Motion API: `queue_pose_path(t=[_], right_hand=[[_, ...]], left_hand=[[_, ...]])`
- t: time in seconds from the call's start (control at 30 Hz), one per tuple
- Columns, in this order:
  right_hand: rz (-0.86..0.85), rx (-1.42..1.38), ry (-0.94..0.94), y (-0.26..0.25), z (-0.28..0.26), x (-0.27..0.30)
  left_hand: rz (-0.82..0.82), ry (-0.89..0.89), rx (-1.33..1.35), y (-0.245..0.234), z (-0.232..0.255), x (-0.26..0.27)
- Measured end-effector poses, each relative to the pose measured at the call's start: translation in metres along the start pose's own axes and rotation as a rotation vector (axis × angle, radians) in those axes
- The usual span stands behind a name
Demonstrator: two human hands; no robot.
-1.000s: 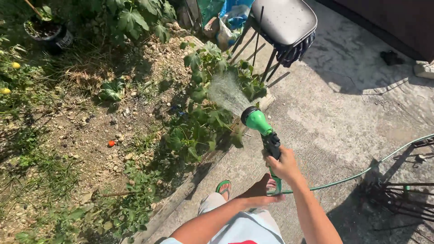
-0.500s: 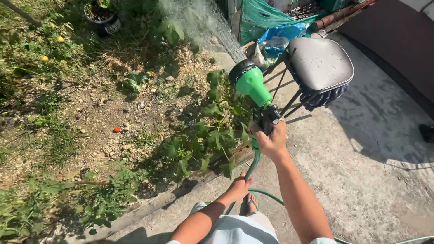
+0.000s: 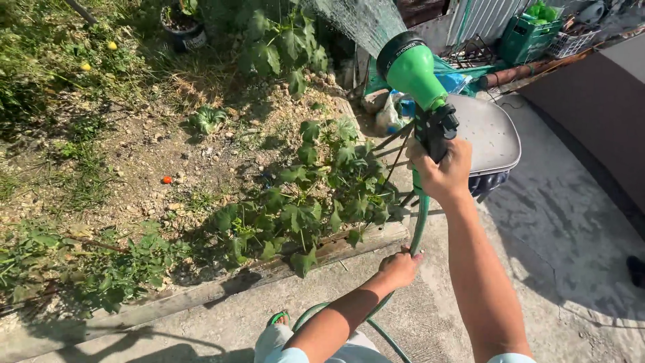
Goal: Watering various potted and garden bed plants with a hose nozzle.
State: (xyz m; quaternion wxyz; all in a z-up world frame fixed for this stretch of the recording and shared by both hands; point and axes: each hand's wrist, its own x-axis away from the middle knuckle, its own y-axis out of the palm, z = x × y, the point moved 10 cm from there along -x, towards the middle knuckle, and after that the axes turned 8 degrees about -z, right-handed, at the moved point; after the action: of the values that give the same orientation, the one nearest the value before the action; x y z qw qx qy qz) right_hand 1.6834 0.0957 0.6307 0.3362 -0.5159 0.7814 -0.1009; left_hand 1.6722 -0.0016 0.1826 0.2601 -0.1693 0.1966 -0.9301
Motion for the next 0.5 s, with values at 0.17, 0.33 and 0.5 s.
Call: queue_pose_path(t=[0.17,0.33,0.5], right_hand=[[-0.026,-0.171,0.071,0.001,0.025,0.003],[-0.025,-0.237,0.056,0.021,0.033,-0.003],[0.001,-0.286,0.099,0.060,0.054,-0.009]], left_hand=[[-0.297,-0.147,-0.105,-0.034,-0.032,0.076],[-0.119,-0.442,0.117,-0.091,-0.173,0.187],[0.322,-0.651,0.137,-0.159,-0.311,0.330]])
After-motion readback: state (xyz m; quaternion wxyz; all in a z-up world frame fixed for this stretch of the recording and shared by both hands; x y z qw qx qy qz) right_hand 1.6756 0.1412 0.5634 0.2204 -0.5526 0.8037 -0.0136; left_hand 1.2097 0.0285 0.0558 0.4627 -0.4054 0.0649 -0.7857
